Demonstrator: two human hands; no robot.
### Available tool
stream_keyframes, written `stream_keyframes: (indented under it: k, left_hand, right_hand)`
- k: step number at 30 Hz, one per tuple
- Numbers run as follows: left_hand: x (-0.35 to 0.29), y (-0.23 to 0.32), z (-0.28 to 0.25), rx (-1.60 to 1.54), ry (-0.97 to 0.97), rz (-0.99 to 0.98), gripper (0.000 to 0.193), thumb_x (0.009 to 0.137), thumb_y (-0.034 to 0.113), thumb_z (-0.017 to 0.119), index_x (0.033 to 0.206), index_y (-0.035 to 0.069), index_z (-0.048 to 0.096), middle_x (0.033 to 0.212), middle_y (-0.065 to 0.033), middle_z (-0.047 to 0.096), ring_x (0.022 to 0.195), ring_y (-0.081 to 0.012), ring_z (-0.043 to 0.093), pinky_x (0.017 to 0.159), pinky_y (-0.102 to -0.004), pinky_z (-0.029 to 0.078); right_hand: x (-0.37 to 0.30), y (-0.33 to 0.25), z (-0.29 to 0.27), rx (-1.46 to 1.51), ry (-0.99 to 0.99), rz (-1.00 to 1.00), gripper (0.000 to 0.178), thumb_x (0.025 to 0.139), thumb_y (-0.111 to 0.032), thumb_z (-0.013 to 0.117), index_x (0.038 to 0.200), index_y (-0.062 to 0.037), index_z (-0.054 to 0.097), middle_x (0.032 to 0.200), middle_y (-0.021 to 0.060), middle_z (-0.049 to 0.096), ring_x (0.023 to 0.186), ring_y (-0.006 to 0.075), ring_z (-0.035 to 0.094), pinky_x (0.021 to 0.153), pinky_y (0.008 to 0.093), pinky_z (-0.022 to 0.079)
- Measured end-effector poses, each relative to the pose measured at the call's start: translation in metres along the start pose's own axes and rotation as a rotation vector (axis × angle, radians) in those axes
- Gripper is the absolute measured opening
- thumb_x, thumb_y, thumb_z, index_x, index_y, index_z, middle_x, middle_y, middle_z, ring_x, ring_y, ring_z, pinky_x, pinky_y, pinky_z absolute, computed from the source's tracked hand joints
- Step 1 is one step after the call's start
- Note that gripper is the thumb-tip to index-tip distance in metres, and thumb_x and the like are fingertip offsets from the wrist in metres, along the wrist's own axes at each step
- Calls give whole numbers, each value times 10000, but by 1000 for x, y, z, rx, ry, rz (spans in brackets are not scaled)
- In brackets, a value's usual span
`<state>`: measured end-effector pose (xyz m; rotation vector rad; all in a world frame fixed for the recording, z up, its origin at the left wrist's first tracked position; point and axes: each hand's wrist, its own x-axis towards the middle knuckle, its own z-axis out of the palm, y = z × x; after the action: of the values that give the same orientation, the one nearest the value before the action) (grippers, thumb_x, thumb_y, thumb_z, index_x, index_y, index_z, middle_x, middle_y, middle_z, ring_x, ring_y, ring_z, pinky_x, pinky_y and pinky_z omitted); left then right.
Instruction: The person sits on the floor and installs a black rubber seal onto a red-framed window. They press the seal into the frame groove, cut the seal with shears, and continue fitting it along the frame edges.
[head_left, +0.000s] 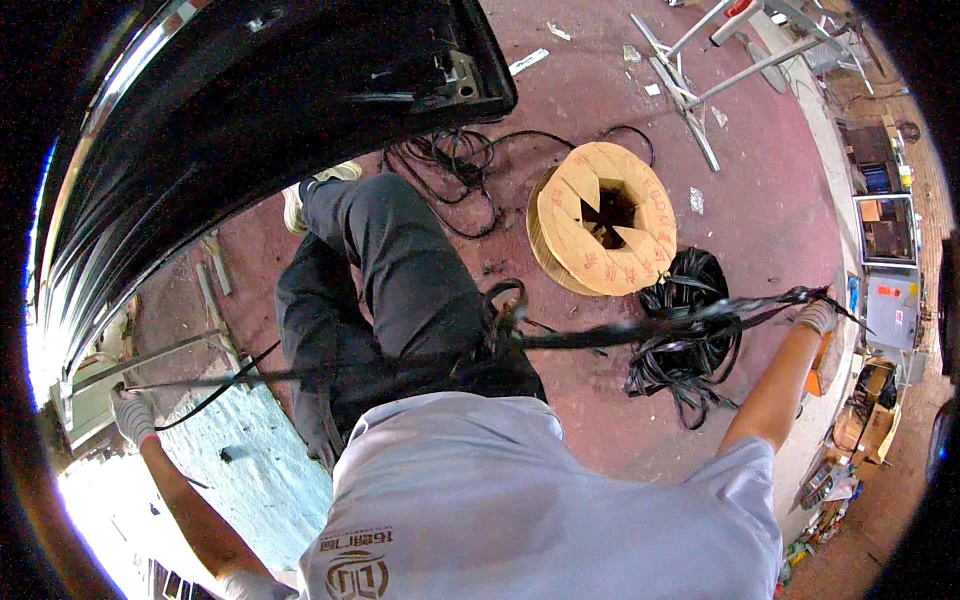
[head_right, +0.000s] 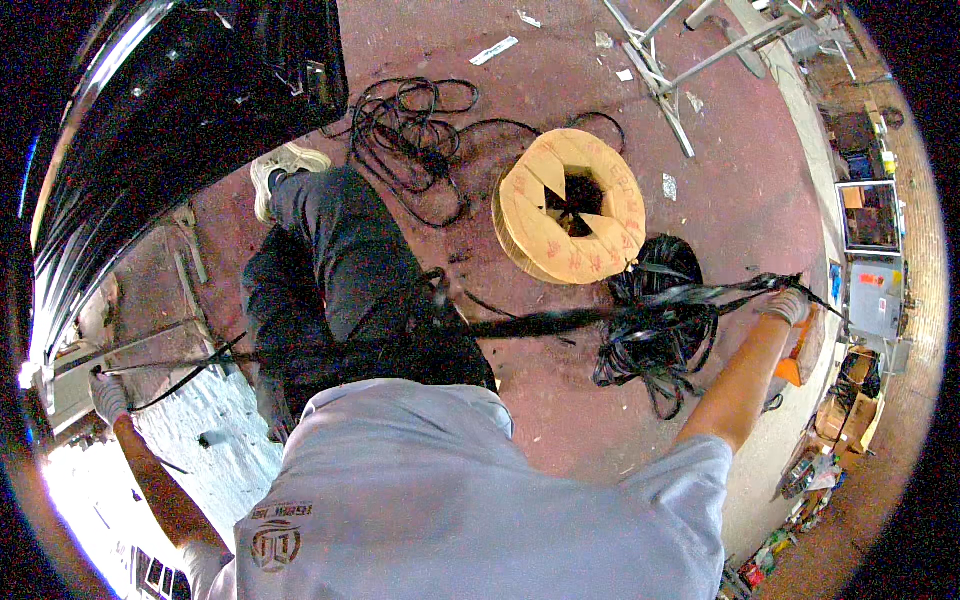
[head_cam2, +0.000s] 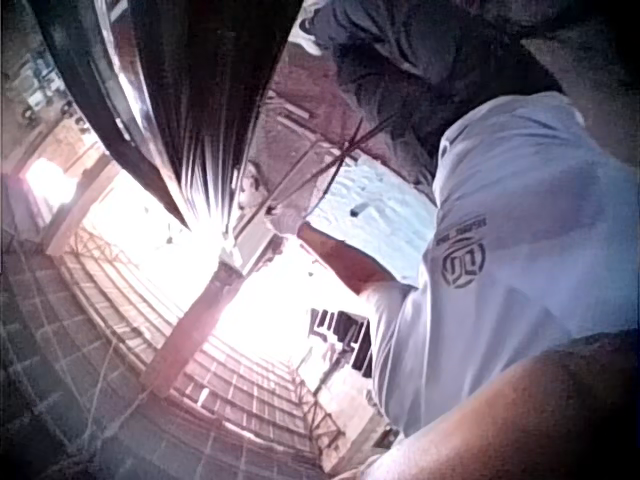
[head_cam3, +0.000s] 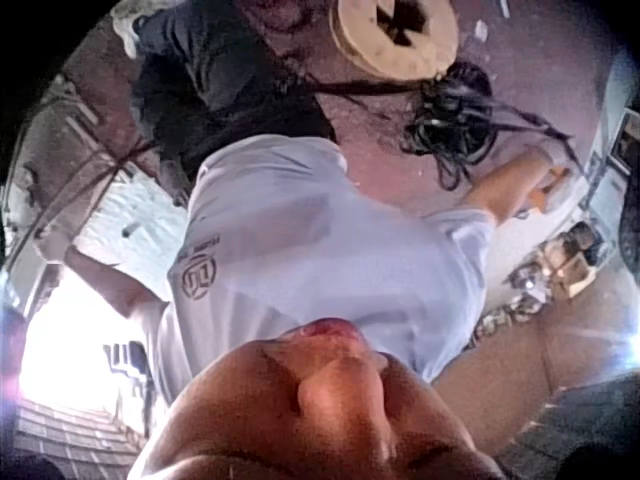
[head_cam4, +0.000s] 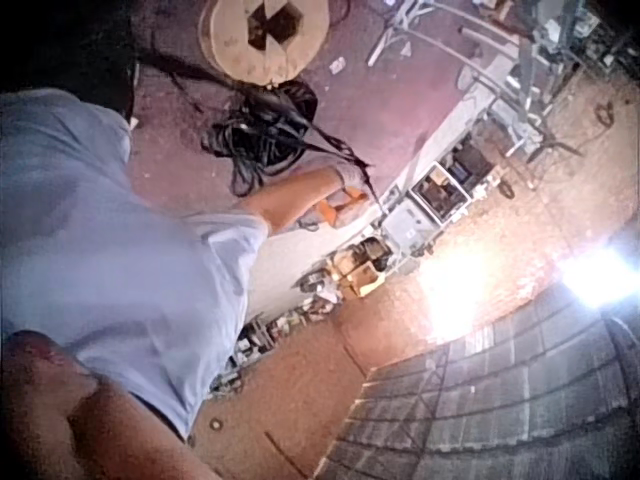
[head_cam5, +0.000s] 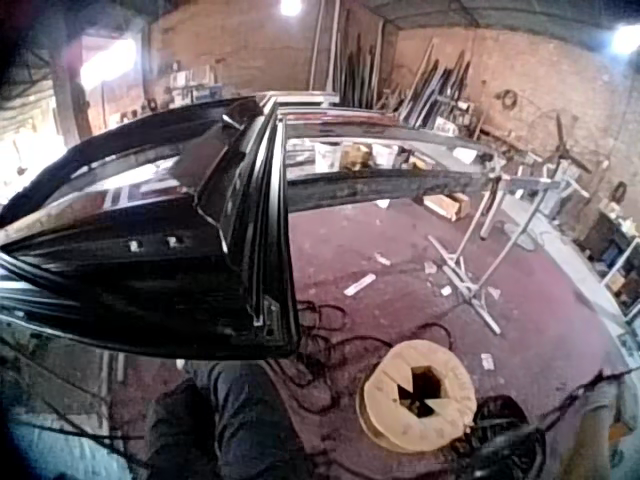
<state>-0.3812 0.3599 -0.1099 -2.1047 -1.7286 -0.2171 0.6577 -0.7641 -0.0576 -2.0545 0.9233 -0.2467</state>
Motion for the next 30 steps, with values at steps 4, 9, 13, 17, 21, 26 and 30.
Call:
stream_keyframes:
  k: [4, 9, 13, 17, 21, 26, 30]
  left_hand:
    - [-27, -47, -70, 92, -164, -175, 417, 977, 253, 412, 1265, 13, 596, 1215, -244, 655, 1125, -417, 617, 941, -467, 477]
    - [-25, -114, -73, 218, -126, -170, 371, 953, 241, 443, 1224, 54, 613, 1156, -236, 666, 1087, -408, 624, 922, -474, 478]
    - [-31, -101, -100, 166, -64, -298, 332, 935, 249, 480, 1190, 86, 617, 1106, -225, 660, 1024, -410, 623, 895, -479, 471]
    - [-30, -113, -116, 230, -51, -279, 333, 920, 247, 492, 1179, 82, 621, 1120, -234, 671, 1036, -395, 634, 879, -486, 480]
    - [-14, -111, -98, 99, -179, -119, 330, 915, 245, 480, 1137, 62, 641, 1081, -233, 690, 1004, -424, 643, 866, -493, 495]
    - [-93, -83, -63, 151, -202, -284, 460, 946, 274, 453, 1296, 9, 591, 1156, -272, 666, 1064, -438, 637, 921, -484, 503]
    - [-75, -43, -78, 225, -318, -231, 441, 962, 283, 452, 1240, -18, 613, 1144, -294, 657, 1061, -446, 634, 919, -487, 499]
  right_hand:
    - [-52, 10, 97, 85, 77, 104, 690, 855, -667, 627, 1237, -94, 671, 1175, 98, 691, 964, 223, 672, 797, 460, 541]
    - [-96, -18, 108, -402, 259, 64, 599, 876, -598, 628, 1219, -109, 673, 1205, 78, 678, 1006, 215, 659, 822, 411, 543]
    - [-135, -60, 90, -1008, 347, 27, 527, 893, -543, 628, 1205, -121, 674, 1230, 62, 667, 1040, 209, 648, 842, 373, 546]
    - [-144, -35, 88, -1782, 144, -425, 503, 851, -474, 733, 1257, -186, 661, 1288, -9, 656, 1133, 187, 654, 873, 318, 570]
    - [-68, 16, 131, -990, -63, -219, 521, 896, -569, 630, 1145, -114, 681, 1113, 63, 675, 946, 214, 645, 790, 350, 545]
    - [-82, 72, 217, -521, -429, -218, 539, 906, -582, 643, 1013, -57, 701, 872, 92, 677, 715, 223, 592, 679, 376, 491]
    - [-212, 150, 252, -39, -684, -301, 417, 859, -293, 791, 1152, -26, 662, 1018, 55, 682, 853, 174, 593, 784, 349, 496]
